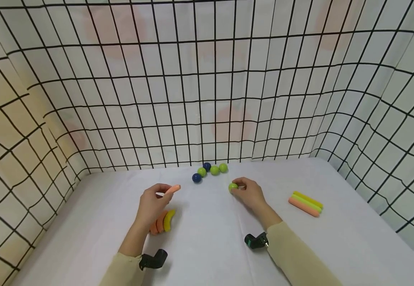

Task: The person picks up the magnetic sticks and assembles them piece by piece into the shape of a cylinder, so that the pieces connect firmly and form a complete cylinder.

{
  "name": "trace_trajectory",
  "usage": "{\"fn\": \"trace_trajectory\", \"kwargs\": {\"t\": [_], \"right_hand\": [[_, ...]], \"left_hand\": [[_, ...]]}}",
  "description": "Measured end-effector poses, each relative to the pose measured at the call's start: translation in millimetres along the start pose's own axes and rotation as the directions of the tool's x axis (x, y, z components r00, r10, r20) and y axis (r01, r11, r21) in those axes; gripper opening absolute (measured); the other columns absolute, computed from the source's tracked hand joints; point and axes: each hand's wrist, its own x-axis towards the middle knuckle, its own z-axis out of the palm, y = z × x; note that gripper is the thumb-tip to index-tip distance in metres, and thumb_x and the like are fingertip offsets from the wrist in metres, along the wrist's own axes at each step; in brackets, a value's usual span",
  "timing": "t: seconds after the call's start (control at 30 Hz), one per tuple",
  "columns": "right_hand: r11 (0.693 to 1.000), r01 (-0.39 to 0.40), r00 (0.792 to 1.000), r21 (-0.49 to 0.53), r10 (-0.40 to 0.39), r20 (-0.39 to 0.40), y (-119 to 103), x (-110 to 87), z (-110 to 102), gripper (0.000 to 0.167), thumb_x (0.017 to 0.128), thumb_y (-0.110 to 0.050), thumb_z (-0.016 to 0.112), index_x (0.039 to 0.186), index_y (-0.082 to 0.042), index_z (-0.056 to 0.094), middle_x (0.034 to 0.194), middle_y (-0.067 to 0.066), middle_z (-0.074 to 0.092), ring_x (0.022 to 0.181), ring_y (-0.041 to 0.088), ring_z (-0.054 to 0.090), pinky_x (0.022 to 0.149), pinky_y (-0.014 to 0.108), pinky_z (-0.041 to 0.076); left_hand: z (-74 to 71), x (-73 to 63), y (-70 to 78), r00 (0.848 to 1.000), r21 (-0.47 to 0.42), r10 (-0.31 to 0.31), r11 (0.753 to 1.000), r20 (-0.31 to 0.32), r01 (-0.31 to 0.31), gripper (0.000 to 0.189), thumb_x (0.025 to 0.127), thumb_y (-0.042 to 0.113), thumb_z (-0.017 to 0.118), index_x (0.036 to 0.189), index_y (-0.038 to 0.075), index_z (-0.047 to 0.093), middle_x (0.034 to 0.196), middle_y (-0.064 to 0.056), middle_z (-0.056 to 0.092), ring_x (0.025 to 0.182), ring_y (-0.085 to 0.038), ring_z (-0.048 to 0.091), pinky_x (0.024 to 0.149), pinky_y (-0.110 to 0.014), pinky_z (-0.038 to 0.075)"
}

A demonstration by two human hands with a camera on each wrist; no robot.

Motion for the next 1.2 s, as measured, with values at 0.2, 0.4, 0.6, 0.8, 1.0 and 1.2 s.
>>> {"fn": "trace_trajectory", "kwargs": {"t": [0.2,0.4,0.6,0.8,1.0,1.2], "right_hand": [[1.0,0.017,1.0,0.008,-0.017,-0.002,0,-9.1,0,0.036,0.088,-0.025,0.074,0.121,-0.014,0.068,0.12,0.007,0.07,0.101,0.022,0.058,0.084,0.034,0.045],[0.999,0.026,1.0,0.019,-0.026,-0.007,0,-15.6,3,0.036,0.088,-0.024,0.075,0.122,-0.015,0.068,0.119,0.006,0.07,0.099,0.019,0.06,0.083,0.033,0.047],[1.0,0.023,1.0,0.01,-0.023,-0.018,3,-18.5,3,0.035,0.087,-0.025,0.076,0.12,-0.016,0.069,0.113,0.004,0.07,0.097,0.018,0.059,0.084,0.035,0.047],[0.999,0.013,1.0,0.04,-0.013,-0.008,6,-21.7,3,0.032,0.088,-0.024,0.076,0.118,-0.016,0.07,0.111,0.002,0.071,0.098,0.017,0.059,0.086,0.032,0.046],[0.998,0.039,0.999,0.039,-0.038,-0.016,6,-24.2,4,0.032,0.087,-0.023,0.076,0.118,-0.014,0.07,0.111,0.003,0.072,0.099,0.018,0.061,0.088,0.036,0.048],[0.997,0.076,0.997,0.024,-0.076,-0.031,8,-26.1,7,0.032,0.086,-0.023,0.077,0.117,-0.016,0.071,0.106,0.002,0.073,0.097,0.018,0.063,0.088,0.038,0.047]], "left_hand": [[21.2,4.6,9.8,1.0,-0.088,0.019,0.996,0.025,-0.016,0.031,0.093,0.03,0.071,0.118,0.013,0.069,0.111,-0.008,0.067,0.09,-0.03,0.066,0.067,-0.026,0.05],[38.8,6.6,14.8,0.998,-0.045,0.062,0.997,0.012,-0.061,0.03,0.089,0.031,0.075,0.112,0.012,0.071,0.106,-0.007,0.068,0.086,-0.02,0.064,0.068,-0.025,0.049],[58.3,10.0,18.1,0.991,-0.026,0.129,0.991,0.019,-0.129,0.03,0.088,0.03,0.077,0.11,0.012,0.069,0.101,-0.006,0.069,0.082,-0.016,0.064,0.067,-0.026,0.049],[79.0,11.5,17.8,0.989,-0.05,0.134,0.99,0.066,-0.131,0.033,0.088,0.028,0.077,0.112,0.009,0.064,0.099,-0.007,0.067,0.058,-0.01,0.063,0.058,-0.025,0.047],[93.7,9.4,18.0,0.99,-0.027,0.099,0.995,0.102,-0.097,0.029,0.09,0.031,0.075,0.105,0.01,0.062,0.084,-0.006,0.065,0.056,-0.012,0.058,0.055,-0.024,0.045],[102.1,8.6,17.9,0.991,-0.018,0.09,0.996,0.103,-0.088,0.027,0.09,0.03,0.075,0.101,0.01,0.062,0.067,-0.002,0.064,0.049,-0.011,0.054,0.05,-0.024,0.041]]}}
